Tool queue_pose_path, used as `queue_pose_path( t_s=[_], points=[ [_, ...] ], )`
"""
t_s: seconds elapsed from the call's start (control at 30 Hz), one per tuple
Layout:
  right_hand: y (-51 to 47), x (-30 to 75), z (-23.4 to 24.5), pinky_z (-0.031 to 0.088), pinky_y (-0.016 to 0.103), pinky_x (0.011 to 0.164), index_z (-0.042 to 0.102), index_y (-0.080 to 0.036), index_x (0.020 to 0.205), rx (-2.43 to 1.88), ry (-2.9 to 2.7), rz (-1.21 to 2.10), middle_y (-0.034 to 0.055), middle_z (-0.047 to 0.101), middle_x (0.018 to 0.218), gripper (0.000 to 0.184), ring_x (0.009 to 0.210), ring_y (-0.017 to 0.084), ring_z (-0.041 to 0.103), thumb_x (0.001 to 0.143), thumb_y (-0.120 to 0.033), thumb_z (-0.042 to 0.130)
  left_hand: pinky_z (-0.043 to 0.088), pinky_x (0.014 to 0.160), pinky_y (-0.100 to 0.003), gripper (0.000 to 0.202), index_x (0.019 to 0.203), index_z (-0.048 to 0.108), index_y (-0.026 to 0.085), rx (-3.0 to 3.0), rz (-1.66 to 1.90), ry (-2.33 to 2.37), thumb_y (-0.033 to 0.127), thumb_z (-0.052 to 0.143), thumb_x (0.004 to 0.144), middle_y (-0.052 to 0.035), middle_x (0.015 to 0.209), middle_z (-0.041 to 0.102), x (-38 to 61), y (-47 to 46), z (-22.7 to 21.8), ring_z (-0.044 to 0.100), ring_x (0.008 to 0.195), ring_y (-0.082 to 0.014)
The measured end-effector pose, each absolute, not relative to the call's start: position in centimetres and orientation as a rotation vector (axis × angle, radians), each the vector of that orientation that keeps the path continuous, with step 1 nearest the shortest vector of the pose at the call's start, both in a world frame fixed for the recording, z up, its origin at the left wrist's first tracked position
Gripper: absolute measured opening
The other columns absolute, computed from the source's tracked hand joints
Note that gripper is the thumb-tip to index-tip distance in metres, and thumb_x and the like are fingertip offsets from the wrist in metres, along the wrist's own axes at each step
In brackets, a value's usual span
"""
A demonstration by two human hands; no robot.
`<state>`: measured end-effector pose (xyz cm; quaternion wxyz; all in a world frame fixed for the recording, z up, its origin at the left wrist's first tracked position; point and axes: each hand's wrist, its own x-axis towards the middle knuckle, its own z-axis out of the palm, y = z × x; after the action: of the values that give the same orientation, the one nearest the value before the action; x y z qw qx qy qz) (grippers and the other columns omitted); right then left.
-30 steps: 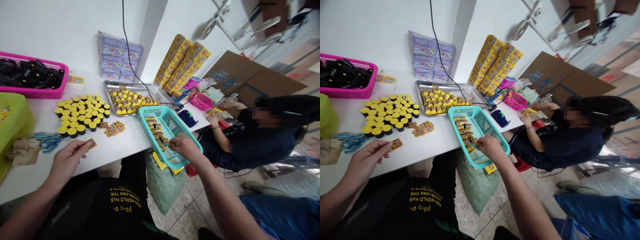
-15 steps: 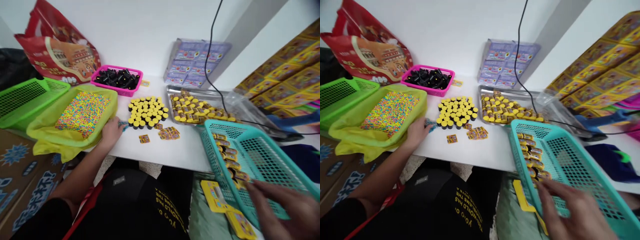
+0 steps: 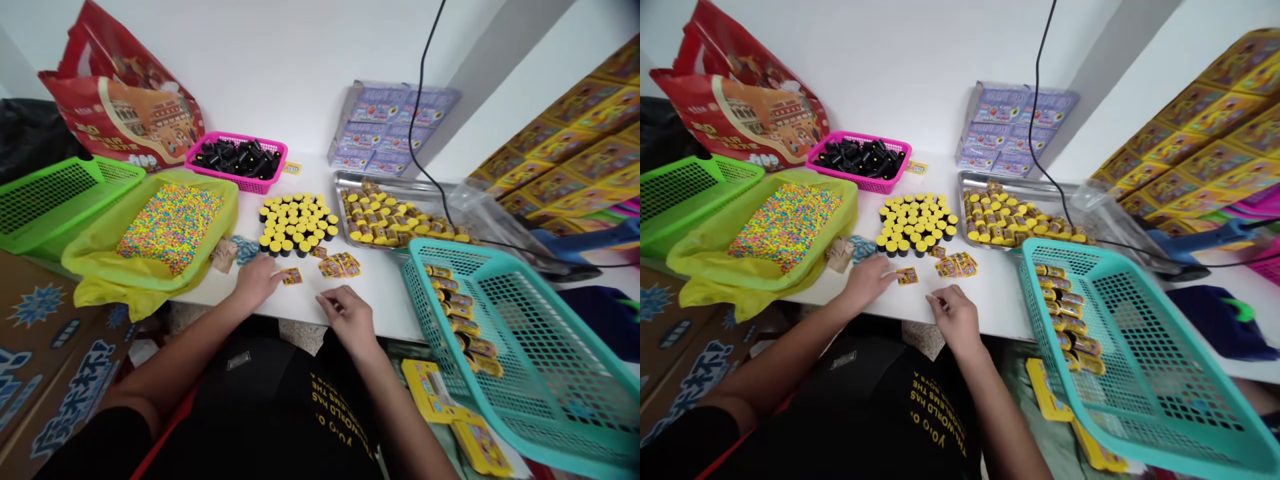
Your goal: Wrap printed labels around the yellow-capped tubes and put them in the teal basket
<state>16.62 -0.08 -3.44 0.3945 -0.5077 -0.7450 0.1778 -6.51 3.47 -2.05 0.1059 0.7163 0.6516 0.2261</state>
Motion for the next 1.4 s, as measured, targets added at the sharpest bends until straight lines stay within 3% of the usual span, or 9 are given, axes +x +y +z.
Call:
queue_pose_path(
  t_s=[0.17, 0.33, 0.57, 0.63, 0.73, 0.9, 1.17, 1.27, 1.4],
  points=[
    [3.6, 13.9, -3.9, 0.049, 0.032, 0.062, 0.067, -0.020, 0.073, -1.350, -1.888, 0.476, 0.0027, 0.062, 0.070, 0.023, 0.064, 0.018, 0.060, 0.085, -0.040, 0.060, 0.035, 0.067, -0.030, 0.010, 0.069, 0.067, 0.021, 1.950, 0.859, 1.735, 0.026, 0.073, 0.074, -0.0040, 0.074, 0.056, -4.9, 5.3, -4.0, 0.053, 0.072, -0.0210],
    [4.0, 12.7, -4.5, 0.048, 0.033, 0.064, 0.067, -0.020, 0.072, -1.375, -1.785, 0.471, 0.0040, 0.064, 0.071, 0.028, 0.066, 0.019, 0.059, 0.085, -0.044, 0.058, 0.035, 0.068, -0.029, 0.015, 0.059, 0.065, 0.021, 1.809, 1.002, 1.650, 0.016, 0.070, 0.073, -0.0026, 0.071, 0.054, -5.7, 5.4, -4.2, 0.049, 0.072, -0.0186],
    [3.7, 12.2, -3.6, 0.048, 0.032, 0.065, 0.068, -0.020, 0.072, -1.247, -1.597, 0.784, 0.0026, 0.066, 0.070, 0.036, 0.065, 0.017, 0.058, 0.077, -0.055, 0.067, 0.037, 0.072, -0.029, 0.012, 0.069, 0.074, 0.025, 1.748, 1.225, 1.378, 0.028, 0.069, 0.079, -0.0036, 0.073, 0.052, -4.8, 2.9, -3.2, 0.050, 0.073, -0.0185],
    [3.6, 12.0, -3.5, 0.044, 0.029, 0.058, 0.066, -0.019, 0.067, -1.215, -1.507, 0.890, 0.0000, 0.061, 0.061, 0.036, 0.057, 0.015, 0.053, 0.074, -0.054, 0.069, 0.038, 0.072, -0.029, 0.006, 0.075, 0.075, 0.026, 1.688, 1.279, 1.325, 0.032, 0.074, 0.075, -0.0038, 0.076, 0.054, -4.7, 2.4, -2.6, 0.051, 0.075, -0.0186],
    [3.5, 11.8, -3.7, 0.040, 0.027, 0.052, 0.064, -0.019, 0.067, -1.186, -1.412, 0.975, -0.0021, 0.057, 0.056, 0.035, 0.052, 0.013, 0.048, 0.073, -0.052, 0.071, 0.040, 0.069, -0.028, 0.023, 0.084, 0.074, 0.023, 1.485, 1.359, 1.349, 0.035, 0.081, 0.066, -0.0041, 0.082, 0.059, -4.9, 2.5, -2.1, 0.052, 0.075, -0.0181],
    [4.3, 11.3, -3.9, 0.038, 0.027, 0.051, 0.064, -0.018, 0.069, -1.144, -1.472, 1.100, -0.0019, 0.057, 0.055, 0.036, 0.050, 0.013, 0.047, 0.075, -0.054, 0.069, 0.027, 0.046, -0.025, 0.031, 0.063, 0.070, 0.017, 1.098, 1.095, 1.188, 0.047, 0.074, 0.068, -0.0053, 0.062, 0.062, -5.4, 2.9, -2.6, 0.052, 0.057, -0.0154],
    [8.8, 10.3, -2.4, 0.042, 0.032, 0.068, 0.065, -0.015, 0.094, -1.702, -1.815, 0.129, 0.0104, 0.065, 0.095, 0.030, 0.078, 0.021, 0.060, 0.084, -0.043, 0.063, 0.031, 0.050, -0.025, 0.029, 0.054, 0.065, 0.017, 1.207, 1.327, 1.291, 0.040, 0.077, 0.067, 0.0001, 0.052, 0.058, -6.9, 2.3, -3.1, 0.044, 0.050, -0.0107],
    [9.8, 9.2, -2.6, 0.038, 0.030, 0.065, 0.062, -0.016, 0.105, -1.852, -1.902, 0.009, 0.0109, 0.064, 0.101, 0.029, 0.080, 0.022, 0.061, 0.086, -0.038, 0.061, 0.034, 0.054, -0.025, 0.032, 0.052, 0.062, 0.017, 1.281, 1.368, 1.298, 0.042, 0.079, 0.064, 0.0005, 0.051, 0.057, -7.3, 2.2, -3.5, 0.047, 0.053, -0.0117],
    [10.2, 8.7, -3.2, 0.037, 0.030, 0.065, 0.061, -0.017, 0.098, -1.826, -1.850, 0.046, 0.0093, 0.064, 0.099, 0.021, 0.078, 0.020, 0.059, 0.084, -0.032, 0.059, 0.033, 0.053, -0.025, 0.031, 0.054, 0.060, 0.017, 1.318, 1.363, 1.310, 0.040, 0.079, 0.064, 0.0014, 0.052, 0.056, -7.7, 2.0, -3.9, 0.046, 0.052, -0.0113]
  ],
)
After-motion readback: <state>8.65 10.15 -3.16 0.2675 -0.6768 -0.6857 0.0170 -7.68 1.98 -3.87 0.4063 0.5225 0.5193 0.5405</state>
